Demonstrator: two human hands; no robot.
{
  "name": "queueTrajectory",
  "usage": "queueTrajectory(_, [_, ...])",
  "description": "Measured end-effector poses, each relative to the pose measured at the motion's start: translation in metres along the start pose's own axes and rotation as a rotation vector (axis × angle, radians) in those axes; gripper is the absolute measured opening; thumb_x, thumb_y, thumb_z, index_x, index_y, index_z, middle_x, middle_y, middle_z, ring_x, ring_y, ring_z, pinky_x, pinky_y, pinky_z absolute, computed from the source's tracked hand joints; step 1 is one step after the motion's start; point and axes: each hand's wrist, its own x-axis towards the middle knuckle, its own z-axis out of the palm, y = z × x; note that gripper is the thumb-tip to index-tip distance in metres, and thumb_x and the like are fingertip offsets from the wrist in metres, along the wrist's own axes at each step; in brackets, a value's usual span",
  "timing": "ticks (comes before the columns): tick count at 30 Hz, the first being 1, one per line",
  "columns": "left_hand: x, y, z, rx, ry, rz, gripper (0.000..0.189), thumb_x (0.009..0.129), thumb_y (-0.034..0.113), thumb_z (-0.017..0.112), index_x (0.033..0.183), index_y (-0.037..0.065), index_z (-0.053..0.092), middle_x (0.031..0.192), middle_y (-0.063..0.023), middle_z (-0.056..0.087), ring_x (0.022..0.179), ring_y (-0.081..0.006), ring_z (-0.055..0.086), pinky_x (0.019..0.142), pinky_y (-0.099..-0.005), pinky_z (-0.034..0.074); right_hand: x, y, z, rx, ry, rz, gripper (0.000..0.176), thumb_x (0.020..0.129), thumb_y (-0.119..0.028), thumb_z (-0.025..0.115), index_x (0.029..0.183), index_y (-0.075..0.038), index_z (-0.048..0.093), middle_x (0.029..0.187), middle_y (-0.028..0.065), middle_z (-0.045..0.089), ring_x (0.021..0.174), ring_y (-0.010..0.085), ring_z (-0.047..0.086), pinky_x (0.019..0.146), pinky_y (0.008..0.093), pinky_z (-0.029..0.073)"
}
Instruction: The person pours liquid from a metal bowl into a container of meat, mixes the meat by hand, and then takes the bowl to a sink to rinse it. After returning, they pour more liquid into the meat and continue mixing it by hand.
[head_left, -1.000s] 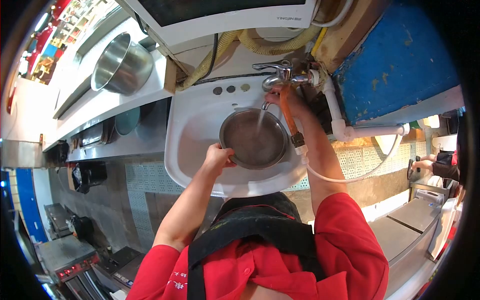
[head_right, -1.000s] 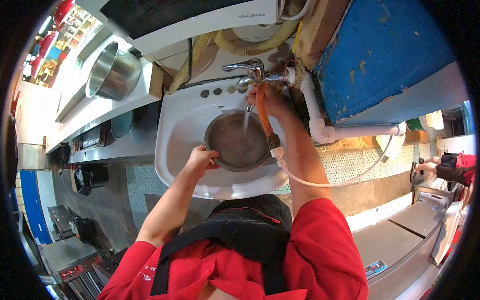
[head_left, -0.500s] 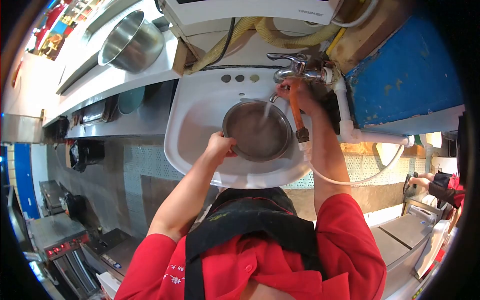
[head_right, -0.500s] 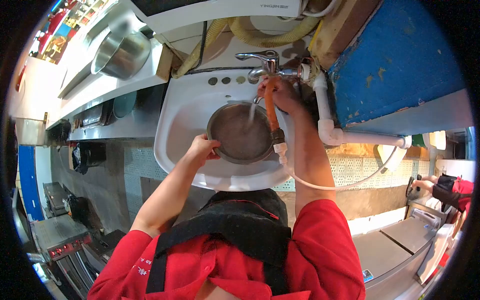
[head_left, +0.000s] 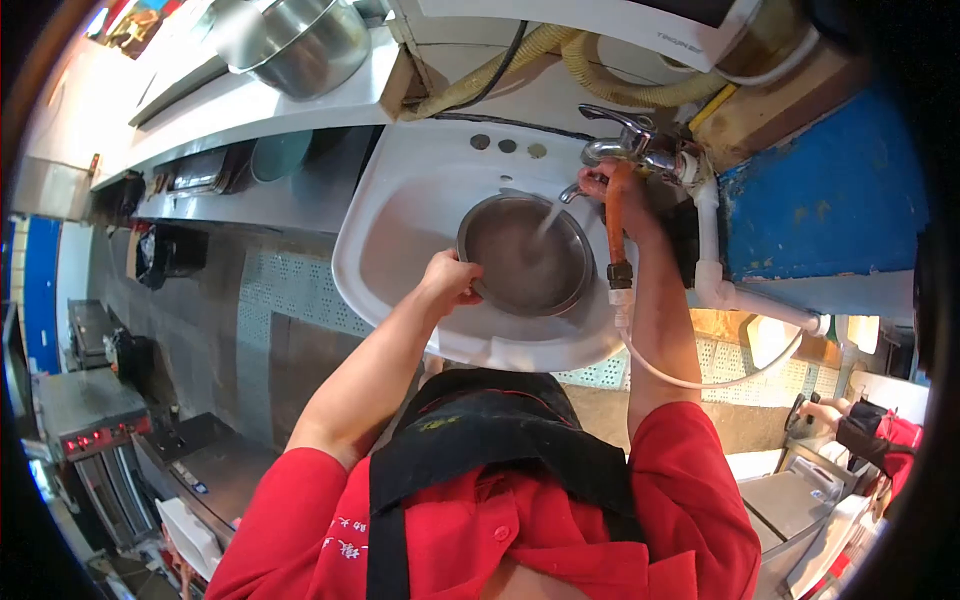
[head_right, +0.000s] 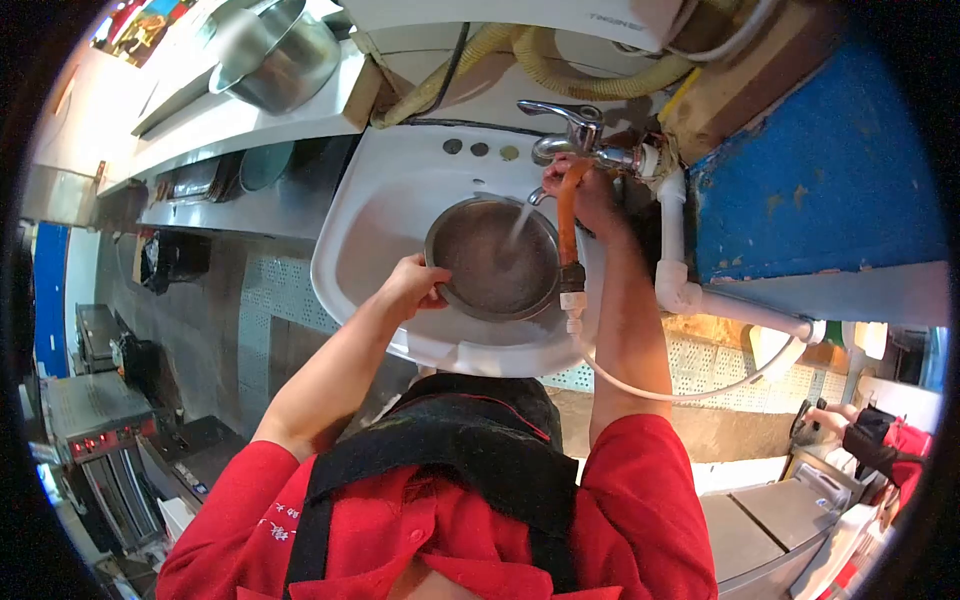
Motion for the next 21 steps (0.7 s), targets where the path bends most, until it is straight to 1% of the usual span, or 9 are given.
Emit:
queueTrajectory(2, [-0.001, -0.002, 0.002, -0.055, -0.006, -0.001, 0.025, 0.080, 0.004, 0.062, 0.102, 0.002, 0.052, 0.075, -0.0078, 0.054, 0.060, -0.0162, 0.055, 0.056, -0.0375, 0.058, 0.002, 0.007, -0.001, -0.208, -0.008, -0.077, 0.009, 0.080, -0.007, 0.068, 0.082, 0.000, 0.063, 0.090, 0.0052, 0.063, 0.084, 0.0149, 0.060, 0.076, 0.0307, 0.050])
queueTrajectory(6, [-0.003, -0.020, 0.012, -0.151, 0.062, 0.107, 0.027, 0.078, 0.003, 0.059, 0.103, -0.001, 0.052, 0.080, -0.0124, 0.058, 0.064, -0.0249, 0.060, 0.050, -0.0385, 0.056, 0.010, 0.008, 0.009, -0.232, -0.018, 0.218, 0.032, 0.078, -0.028, 0.074, 0.094, -0.001, 0.067, 0.095, 0.0085, 0.067, 0.094, 0.0190, 0.059, 0.083, 0.0349, 0.046])
queueTrajectory(9, [-0.026, -0.023, 0.010, -0.173, 0.208, 0.125, 0.025, 0.076, 0.007, 0.060, 0.096, -0.006, 0.052, 0.078, -0.0147, 0.057, 0.055, -0.0250, 0.058, 0.043, -0.0386, 0.053, 0.021, 0.029, 0.027, -0.196, 0.352, 0.171, 0.030, 0.083, -0.026, 0.068, 0.097, 0.000, 0.066, 0.091, 0.0041, 0.065, 0.081, 0.0131, 0.058, 0.072, 0.0269, 0.047])
queueTrajectory(12, [-0.047, -0.028, -0.013, -0.307, 0.198, 0.167, 0.023, 0.076, 0.008, 0.059, 0.096, -0.003, 0.054, 0.076, -0.0128, 0.057, 0.053, -0.0206, 0.057, 0.038, -0.0338, 0.051, 0.010, -0.024, 0.035, -0.404, 0.300, 0.231, 0.035, 0.085, -0.031, 0.064, 0.105, -0.002, 0.065, 0.102, 0.0108, 0.067, 0.089, 0.0205, 0.062, 0.079, 0.0334, 0.047])
queueTrajectory(13, [-0.064, -0.025, -0.023, -0.369, 0.207, 0.187, 0.024, 0.077, 0.007, 0.058, 0.099, -0.001, 0.055, 0.076, -0.0117, 0.057, 0.051, -0.0197, 0.056, 0.037, -0.0330, 0.049, 0.010, 0.006, 0.019, -0.579, 0.208, -0.013, 0.037, 0.086, -0.032, 0.063, 0.106, -0.001, 0.064, 0.104, 0.0135, 0.066, 0.095, 0.0246, 0.062, 0.082, 0.0354, 0.046])
queueTrajectory(14, [-0.062, -0.037, -0.030, -0.447, 0.155, 0.271, 0.027, 0.077, 0.007, 0.058, 0.102, -0.001, 0.055, 0.076, -0.0106, 0.057, 0.049, -0.0195, 0.055, 0.036, -0.0328, 0.048, -0.004, -0.032, 0.037, -0.753, 0.256, 0.079, 0.033, 0.089, -0.027, 0.059, 0.107, 0.000, 0.063, 0.107, 0.0153, 0.064, 0.096, 0.0286, 0.061, 0.084, 0.0373, 0.046])
queueTrajectory(15, [-0.095, -0.029, -0.040, -0.447, 0.170, 0.232, 0.030, 0.076, 0.007, 0.057, 0.106, -0.001, 0.056, 0.078, -0.0105, 0.058, 0.051, -0.0194, 0.056, 0.035, -0.0320, 0.047, 0.010, 0.039, 0.008, -0.593, 0.265, -0.068, 0.033, 0.091, -0.025, 0.057, 0.108, 0.003, 0.062, 0.109, 0.0181, 0.063, 0.097, 0.0305, 0.060, 0.086, 0.0385, 0.046])
queueTrajectory(18, [-0.133, -0.052, -0.069, -0.573, 0.214, 0.452, 0.030, 0.075, 0.005, 0.053, 0.104, -0.002, 0.054, 0.079, -0.0091, 0.057, 0.054, -0.0188, 0.058, 0.036, -0.0310, 0.048, -0.012, 0.032, 0.014, -0.992, 0.436, -0.317, 0.042, 0.092, -0.031, 0.056, 0.116, 0.004, 0.057, 0.115, 0.0226, 0.057, 0.102, 0.0352, 0.056, 0.090, 0.0402, 0.044])
queueTrajectory(21, [-0.187, -0.086, -0.110, -0.717, 0.338, 0.507, 0.023, 0.075, 0.002, 0.053, 0.098, -0.001, 0.054, 0.077, -0.0083, 0.057, 0.054, -0.0182, 0.058, 0.036, -0.0299, 0.048, -0.012, 0.030, 0.051, -1.050, 0.554, -0.302, 0.045, 0.087, -0.040, 0.059, 0.109, 0.000, 0.062, 0.112, 0.0210, 0.060, 0.107, 0.0347, 0.054, 0.090, 0.0420, 0.043])
